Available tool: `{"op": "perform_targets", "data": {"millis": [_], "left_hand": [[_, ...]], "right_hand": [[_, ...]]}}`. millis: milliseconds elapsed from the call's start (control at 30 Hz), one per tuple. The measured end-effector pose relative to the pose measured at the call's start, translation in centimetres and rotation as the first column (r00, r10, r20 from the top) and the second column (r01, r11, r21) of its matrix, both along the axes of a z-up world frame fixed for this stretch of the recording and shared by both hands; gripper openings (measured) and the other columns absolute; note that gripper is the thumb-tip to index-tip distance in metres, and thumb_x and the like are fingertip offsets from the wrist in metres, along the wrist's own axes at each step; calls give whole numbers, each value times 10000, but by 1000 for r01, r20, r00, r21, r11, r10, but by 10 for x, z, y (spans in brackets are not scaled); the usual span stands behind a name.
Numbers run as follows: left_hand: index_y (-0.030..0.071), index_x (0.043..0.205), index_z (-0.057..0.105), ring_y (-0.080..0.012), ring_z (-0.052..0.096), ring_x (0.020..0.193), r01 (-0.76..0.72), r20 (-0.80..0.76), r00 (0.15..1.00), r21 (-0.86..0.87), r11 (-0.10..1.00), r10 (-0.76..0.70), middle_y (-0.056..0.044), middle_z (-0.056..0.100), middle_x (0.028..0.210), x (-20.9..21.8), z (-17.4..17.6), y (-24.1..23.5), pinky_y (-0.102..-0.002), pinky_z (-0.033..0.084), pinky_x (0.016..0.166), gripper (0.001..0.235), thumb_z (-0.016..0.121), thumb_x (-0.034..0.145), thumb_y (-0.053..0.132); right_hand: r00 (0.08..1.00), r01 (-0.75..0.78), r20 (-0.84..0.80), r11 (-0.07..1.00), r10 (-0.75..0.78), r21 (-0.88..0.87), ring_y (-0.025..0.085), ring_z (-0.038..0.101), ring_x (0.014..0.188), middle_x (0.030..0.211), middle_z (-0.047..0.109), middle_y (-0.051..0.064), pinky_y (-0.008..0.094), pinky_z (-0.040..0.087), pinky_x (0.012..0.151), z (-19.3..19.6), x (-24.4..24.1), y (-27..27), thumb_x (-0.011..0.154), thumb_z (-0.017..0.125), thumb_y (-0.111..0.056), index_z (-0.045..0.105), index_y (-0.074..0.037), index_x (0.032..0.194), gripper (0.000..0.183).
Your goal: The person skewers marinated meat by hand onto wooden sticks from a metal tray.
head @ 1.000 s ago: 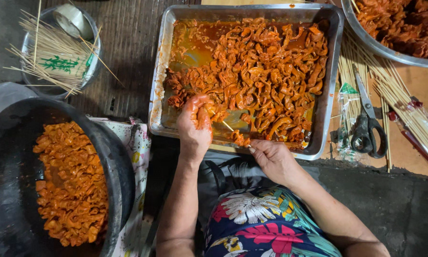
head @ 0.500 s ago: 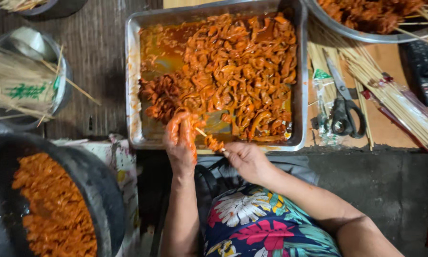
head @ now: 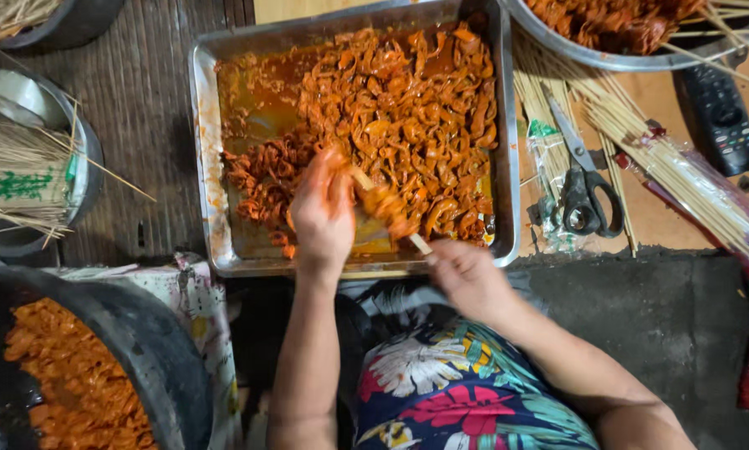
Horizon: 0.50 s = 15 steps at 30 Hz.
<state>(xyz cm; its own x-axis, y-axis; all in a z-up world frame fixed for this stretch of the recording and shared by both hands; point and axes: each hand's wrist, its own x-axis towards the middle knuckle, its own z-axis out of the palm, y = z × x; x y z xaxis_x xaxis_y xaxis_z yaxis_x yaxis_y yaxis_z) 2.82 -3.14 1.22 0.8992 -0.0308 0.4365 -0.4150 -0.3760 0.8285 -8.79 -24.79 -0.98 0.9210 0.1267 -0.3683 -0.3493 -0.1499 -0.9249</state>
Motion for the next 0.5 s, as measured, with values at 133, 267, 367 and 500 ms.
{"op": "perform_targets", "data": {"millis": [133,267,367,500], "left_hand": [[36,1148,684,-277,707,1050,-6,98,993,545,838,-57,-148,723,1150,54,-7,-6,-385,606,903,265,638,898,-43],[43,1033,718,-285,727,995,139,-65,989,704,697,-131,-147,741,1084,72,-22,-9,-379,611,882,266,628,828,-100],[23,969,723,-304,720,946,142,-83,990,692,708,-118,-156,742,992,74,-21,-9,-391,590,851,151,697,847,-63],[-7,1103,706,-230,696,929,153,-180,976,150,977,-125,-128,748,1036,54,-15,-6,-332,573,824,181,680,927,-40]], "right_hand": [[985,161,52,986,-162,38,57,546,707,776,640,-43,240,474,626,-3,4,-29,1012,597,-131,706,-1,1126,204],[984,177,15,982,-178,72,60,537,667,734,620,-35,232,465,603,6,8,-44,1026,577,-156,707,-7,1107,214],[983,177,26,977,-182,122,52,543,673,733,611,-37,222,480,614,5,9,-44,1036,579,-168,693,-5,1103,210],[988,157,-24,981,-155,113,62,519,658,727,604,-30,236,452,591,0,13,-39,1035,587,-174,705,1,1075,215]]}}
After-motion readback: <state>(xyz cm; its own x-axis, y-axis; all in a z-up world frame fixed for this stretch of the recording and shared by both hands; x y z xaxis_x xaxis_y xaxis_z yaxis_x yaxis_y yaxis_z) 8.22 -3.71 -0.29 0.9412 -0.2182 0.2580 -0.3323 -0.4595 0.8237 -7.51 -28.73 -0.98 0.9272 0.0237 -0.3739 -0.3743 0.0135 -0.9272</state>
